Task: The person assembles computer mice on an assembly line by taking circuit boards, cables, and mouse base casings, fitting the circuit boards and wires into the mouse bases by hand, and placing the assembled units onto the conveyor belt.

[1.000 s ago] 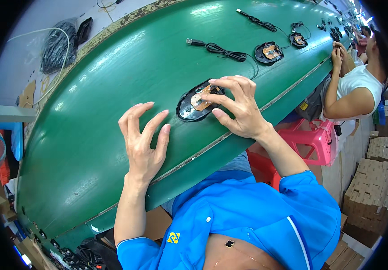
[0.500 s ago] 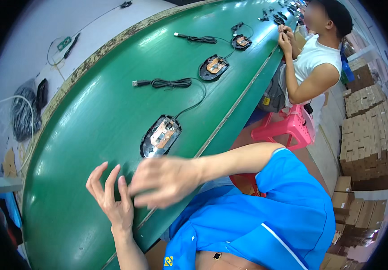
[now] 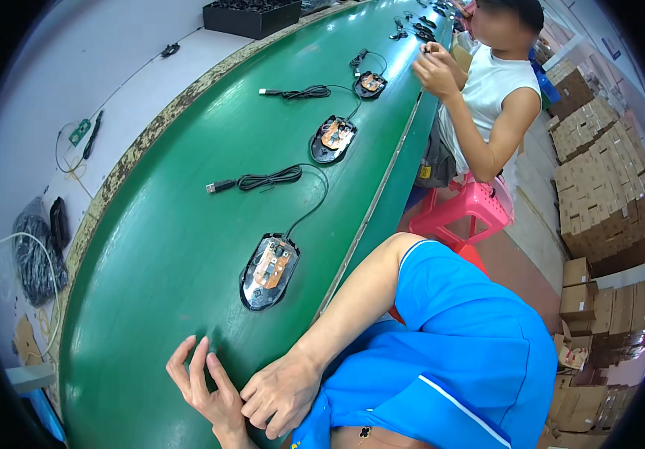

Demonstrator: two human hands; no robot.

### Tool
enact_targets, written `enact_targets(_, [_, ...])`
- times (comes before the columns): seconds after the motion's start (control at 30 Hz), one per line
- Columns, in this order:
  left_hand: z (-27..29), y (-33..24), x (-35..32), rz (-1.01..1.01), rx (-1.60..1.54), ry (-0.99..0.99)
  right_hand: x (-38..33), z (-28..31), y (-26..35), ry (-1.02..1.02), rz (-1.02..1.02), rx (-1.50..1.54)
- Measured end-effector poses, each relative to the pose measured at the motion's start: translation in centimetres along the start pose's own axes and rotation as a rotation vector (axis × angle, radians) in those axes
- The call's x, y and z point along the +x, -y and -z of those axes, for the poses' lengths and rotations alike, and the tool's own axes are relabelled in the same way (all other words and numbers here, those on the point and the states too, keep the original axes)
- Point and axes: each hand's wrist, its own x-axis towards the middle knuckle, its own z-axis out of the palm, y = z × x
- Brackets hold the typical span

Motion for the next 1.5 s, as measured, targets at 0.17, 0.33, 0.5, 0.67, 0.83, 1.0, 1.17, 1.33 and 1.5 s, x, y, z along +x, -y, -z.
enact_targets(0.17, [-0.3, -0.4, 0.7, -0.024, 0.008, -0.054, -1.1, -1.0, -0.9, 0.014, -0.037, -0.011])
enact_targets(0.33, [0.9, -2.2, 0.7, -0.027, 0.034, -0.013, -0.3, -0.8, -0.3, -0.033, -0.058, -0.010])
enact_targets(0.5, [0.6, 0.1, 0.2, 0.003, -0.024, 0.007, 0.5, 1.6, -0.2, 0.069, -0.048, 0.030])
enact_targets(0.67, [0.2, 1.0, 0.4, -0.094, 0.038, -0.067, 0.4, 1.6, -0.4, 0.061, -0.058, 0.048])
enact_targets(0.83, [1.0, 1.2, 0.8, -0.183, 0.045, -0.025, 0.3, 1.6, -0.4, 0.068, -0.083, 0.057])
enact_targets(1.0, [0.6, 1.7, 0.8, -0.156, 0.002, -0.024, -7.1, -6.2, -3.9, -0.052, -0.092, 0.240])
enact_targets(1.17, [0.7, 1.4, 0.8, -0.152, -0.012, -0.036, 0.3, 1.8, -0.7, 0.077, -0.101, 0.084])
enact_targets(1.33, [1.0, 0.7, 0.6, -0.137, -0.131, -0.029, 0.3, 2.0, -1.0, 0.040, -0.095, 0.055])
enact_targets(1.5, [3.1, 2.0, -1.1, -0.365, -0.534, -0.026, 0.3, 1.5, -1.2, -0.007, -0.085, 0.018])
